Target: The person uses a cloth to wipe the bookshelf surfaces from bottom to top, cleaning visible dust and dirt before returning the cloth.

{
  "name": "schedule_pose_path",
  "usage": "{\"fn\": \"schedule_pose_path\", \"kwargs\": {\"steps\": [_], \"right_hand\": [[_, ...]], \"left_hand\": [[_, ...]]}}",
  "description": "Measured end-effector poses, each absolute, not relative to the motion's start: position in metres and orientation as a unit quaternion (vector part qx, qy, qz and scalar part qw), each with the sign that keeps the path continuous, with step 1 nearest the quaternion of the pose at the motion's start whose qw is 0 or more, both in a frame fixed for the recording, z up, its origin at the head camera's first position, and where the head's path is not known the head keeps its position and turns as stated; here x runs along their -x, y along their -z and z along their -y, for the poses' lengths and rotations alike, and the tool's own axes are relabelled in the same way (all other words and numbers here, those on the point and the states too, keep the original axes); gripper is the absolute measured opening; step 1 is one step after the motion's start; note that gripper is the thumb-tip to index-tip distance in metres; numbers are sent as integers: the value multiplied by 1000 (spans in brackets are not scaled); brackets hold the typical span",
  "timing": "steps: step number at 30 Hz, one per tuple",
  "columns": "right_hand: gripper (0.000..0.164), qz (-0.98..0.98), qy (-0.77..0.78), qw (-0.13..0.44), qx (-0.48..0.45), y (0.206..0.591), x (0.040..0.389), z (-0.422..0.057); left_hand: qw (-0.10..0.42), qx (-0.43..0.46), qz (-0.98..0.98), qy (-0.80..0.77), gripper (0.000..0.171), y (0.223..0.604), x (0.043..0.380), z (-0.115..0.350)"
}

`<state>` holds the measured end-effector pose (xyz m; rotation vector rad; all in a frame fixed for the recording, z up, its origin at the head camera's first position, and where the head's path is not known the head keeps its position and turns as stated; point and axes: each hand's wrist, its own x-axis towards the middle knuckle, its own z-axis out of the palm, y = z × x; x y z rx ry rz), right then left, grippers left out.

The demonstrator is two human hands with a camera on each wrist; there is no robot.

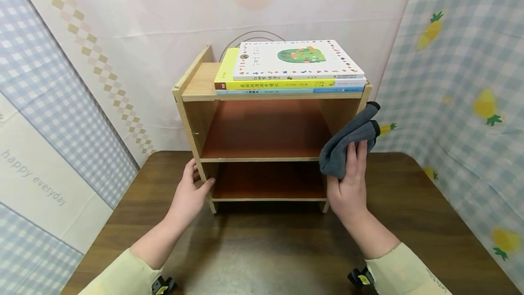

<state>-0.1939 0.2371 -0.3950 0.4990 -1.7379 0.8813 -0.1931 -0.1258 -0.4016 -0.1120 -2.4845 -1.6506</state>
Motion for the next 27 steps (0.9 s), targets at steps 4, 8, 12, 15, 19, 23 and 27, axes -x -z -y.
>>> {"fn": "schedule_pose_path", "kwargs": {"steps": [4, 8, 12, 15, 19, 23, 27], "right_hand": [[58, 715, -404, 531, -210, 388, 193, -232], [60, 690, -448, 529, -207, 373, 189, -225], [61, 680, -468, 530, -192, 356, 184, -216], [61, 674, -480, 531, -183, 345, 182, -212], [63, 665, -486, 536, -187, 333, 185, -210], [69, 672, -460, 549, -187, 321, 188, -210], [73, 680, -441, 557, -184, 308, 187, -208]], "left_hand": [[77, 40, 836, 541, 65, 403, 193, 126], [77, 48, 838, 539, 64, 403, 193, 126], [76, 50, 839, 537, 64, 403, 193, 126], [75, 49, 840, 534, 64, 403, 192, 126], [76, 52, 843, 530, 65, 403, 192, 127], [75, 48, 845, 527, 65, 404, 191, 127], [74, 50, 847, 525, 65, 404, 191, 127]]}}
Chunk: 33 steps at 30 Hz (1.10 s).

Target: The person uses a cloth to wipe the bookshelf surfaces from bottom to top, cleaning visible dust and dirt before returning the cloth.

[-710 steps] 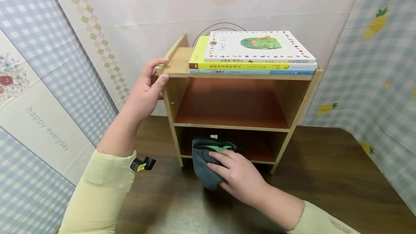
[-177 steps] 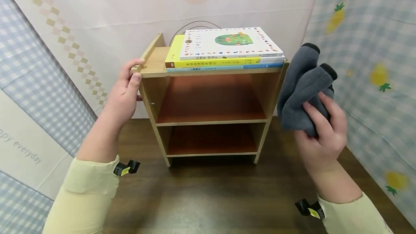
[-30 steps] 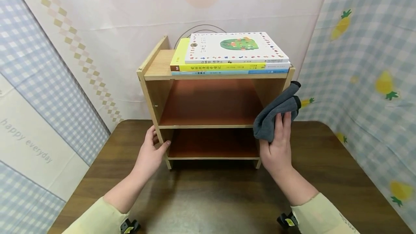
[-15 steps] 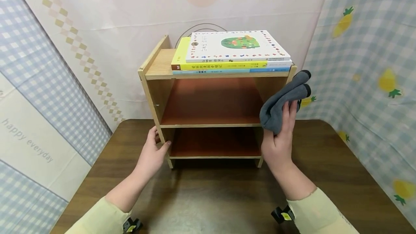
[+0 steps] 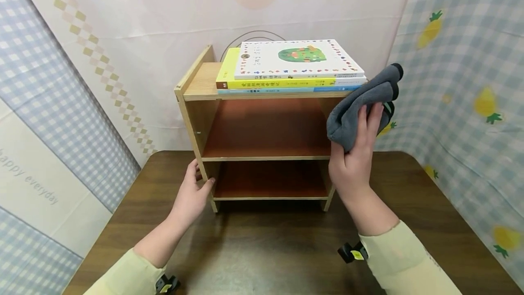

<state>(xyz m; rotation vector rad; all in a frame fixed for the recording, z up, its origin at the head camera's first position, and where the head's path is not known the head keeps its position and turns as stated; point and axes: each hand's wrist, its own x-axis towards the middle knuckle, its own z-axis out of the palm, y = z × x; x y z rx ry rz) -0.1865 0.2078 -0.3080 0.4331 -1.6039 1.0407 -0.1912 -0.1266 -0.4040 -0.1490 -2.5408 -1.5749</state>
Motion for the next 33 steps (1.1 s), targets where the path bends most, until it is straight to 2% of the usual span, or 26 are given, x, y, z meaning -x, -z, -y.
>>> {"fn": "schedule_pose_path", "kwargs": {"steps": [10, 18, 33], "right_hand": [[82, 697, -402, 570, -168, 302, 195, -210], [65, 728, -317, 589, -151, 306, 200, -212], [61, 743, -252, 594, -177, 303, 198, -208]], "left_hand": [[77, 49, 847, 524, 65, 403, 190, 127], [78, 47, 846, 525, 64, 403, 190, 127], [78, 42, 849, 521, 64, 403, 189, 126]]}}
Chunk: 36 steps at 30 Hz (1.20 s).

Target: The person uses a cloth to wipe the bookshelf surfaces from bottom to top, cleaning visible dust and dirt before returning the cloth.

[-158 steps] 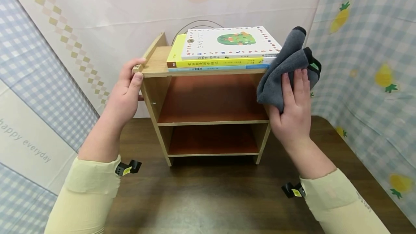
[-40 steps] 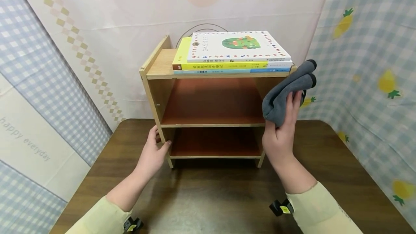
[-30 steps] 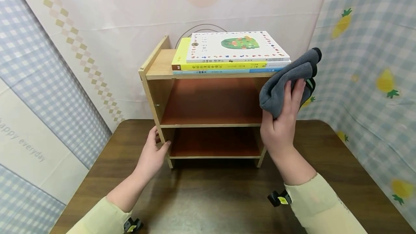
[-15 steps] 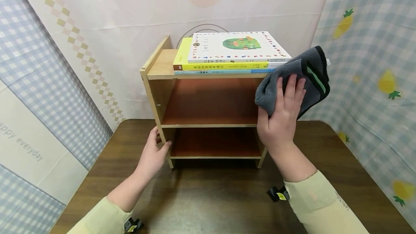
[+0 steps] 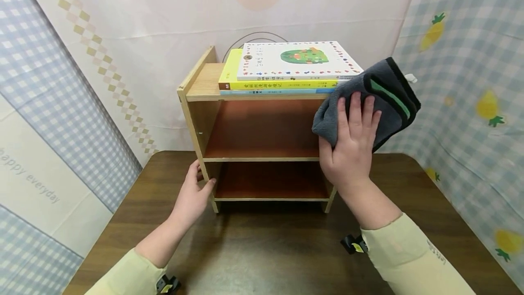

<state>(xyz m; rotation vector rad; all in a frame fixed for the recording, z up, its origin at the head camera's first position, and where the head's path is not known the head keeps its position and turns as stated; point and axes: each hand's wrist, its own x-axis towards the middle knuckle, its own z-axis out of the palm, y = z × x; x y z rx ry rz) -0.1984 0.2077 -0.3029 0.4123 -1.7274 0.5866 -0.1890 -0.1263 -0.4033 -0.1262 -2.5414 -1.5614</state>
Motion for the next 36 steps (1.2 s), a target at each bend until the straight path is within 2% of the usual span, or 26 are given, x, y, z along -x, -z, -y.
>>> {"fn": "schedule_pose_path", "kwargs": {"steps": [16, 36], "right_hand": [[61, 769, -150, 572, -242, 299, 198, -207], [56, 779, -78, 537, -314, 284, 197, -178]], "left_hand": [[81, 32, 867, 490, 53, 402, 191, 129], [79, 35, 879, 469, 54, 401, 190, 127]]}}
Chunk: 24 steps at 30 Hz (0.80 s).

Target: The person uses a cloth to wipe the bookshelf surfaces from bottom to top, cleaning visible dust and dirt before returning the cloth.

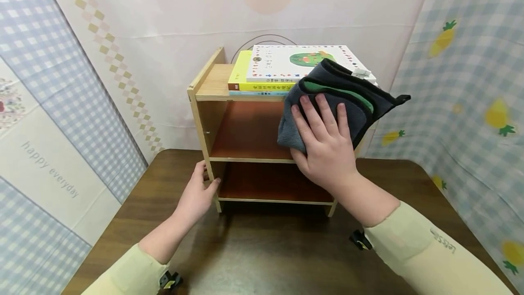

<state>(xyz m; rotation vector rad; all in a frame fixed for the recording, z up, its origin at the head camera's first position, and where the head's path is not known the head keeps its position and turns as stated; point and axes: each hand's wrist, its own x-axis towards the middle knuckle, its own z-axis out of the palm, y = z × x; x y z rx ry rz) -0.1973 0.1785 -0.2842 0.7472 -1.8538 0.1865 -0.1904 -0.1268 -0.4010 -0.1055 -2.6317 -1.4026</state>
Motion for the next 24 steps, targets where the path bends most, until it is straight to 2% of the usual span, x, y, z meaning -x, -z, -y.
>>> {"fn": "schedule_pose_path", "kwargs": {"steps": [24], "right_hand": [[59, 779, -55, 489, -388, 275, 222, -152]], "left_hand": [[87, 23, 879, 468, 54, 402, 203, 114]]}}
